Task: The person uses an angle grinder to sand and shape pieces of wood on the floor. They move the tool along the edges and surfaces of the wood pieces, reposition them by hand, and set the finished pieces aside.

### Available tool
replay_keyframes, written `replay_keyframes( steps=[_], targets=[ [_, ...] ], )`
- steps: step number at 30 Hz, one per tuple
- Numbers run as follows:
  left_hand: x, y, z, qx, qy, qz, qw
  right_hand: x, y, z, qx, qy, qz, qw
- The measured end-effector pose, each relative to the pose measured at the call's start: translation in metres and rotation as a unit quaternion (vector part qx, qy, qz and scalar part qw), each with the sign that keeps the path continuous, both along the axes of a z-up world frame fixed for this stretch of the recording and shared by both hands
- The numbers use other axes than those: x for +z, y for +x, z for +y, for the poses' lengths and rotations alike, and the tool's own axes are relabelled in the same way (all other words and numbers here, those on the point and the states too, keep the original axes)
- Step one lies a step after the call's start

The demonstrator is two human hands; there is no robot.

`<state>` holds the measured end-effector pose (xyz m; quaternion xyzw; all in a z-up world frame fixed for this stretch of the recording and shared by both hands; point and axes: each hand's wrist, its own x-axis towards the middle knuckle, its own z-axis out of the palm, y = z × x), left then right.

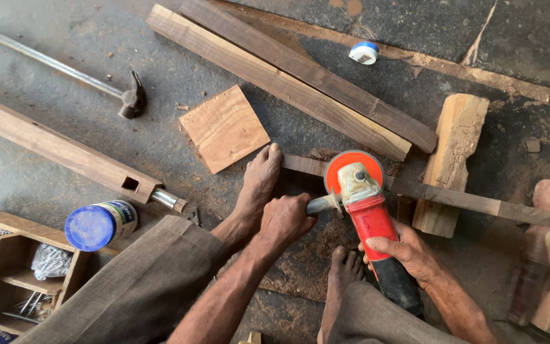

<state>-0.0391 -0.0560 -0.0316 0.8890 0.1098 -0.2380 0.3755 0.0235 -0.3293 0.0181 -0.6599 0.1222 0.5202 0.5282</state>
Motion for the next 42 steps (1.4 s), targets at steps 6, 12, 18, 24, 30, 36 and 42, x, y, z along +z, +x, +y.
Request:
replay_keyframes(
  steps=[6, 12, 18, 24, 30, 36, 42],
  targets=[
    [-0.004, 0.007, -0.021, -0.008, -0.021, -0.021, 1.0, 0.013, -0.001, -0.016, -0.024, -0.042, 0.005, 0.999],
    [0.012, -0.001, -0.012, 0.002, -0.009, -0.029, 1.0, 0.016, -0.006, -0.011, -0.013, 0.001, -0.012, 1.0],
    [0.012, -0.015, 0.004, 0.025, 0.002, -0.025, 0.999, 0.005, -0.008, 0.009, 0.017, 0.021, -0.018, 0.999],
    [0.008, -0.018, 0.005, 0.029, 0.007, -0.021, 0.999, 0.0, -0.009, 0.01, 0.015, 0.021, -0.003, 1.0],
    [0.0, -0.013, -0.001, 0.011, -0.012, 0.016, 1.0, 0.0, -0.009, 0.005, 0.004, 0.001, 0.009, 1.0],
    [-0.002, -0.007, -0.017, -0.002, -0.013, -0.004, 1.0, 0.009, -0.009, -0.012, -0.008, -0.029, 0.001, 1.0],
    [0.004, -0.008, -0.015, 0.017, -0.021, -0.009, 1.0, 0.02, -0.008, -0.009, -0.004, -0.022, -0.005, 1.0]
  ],
)
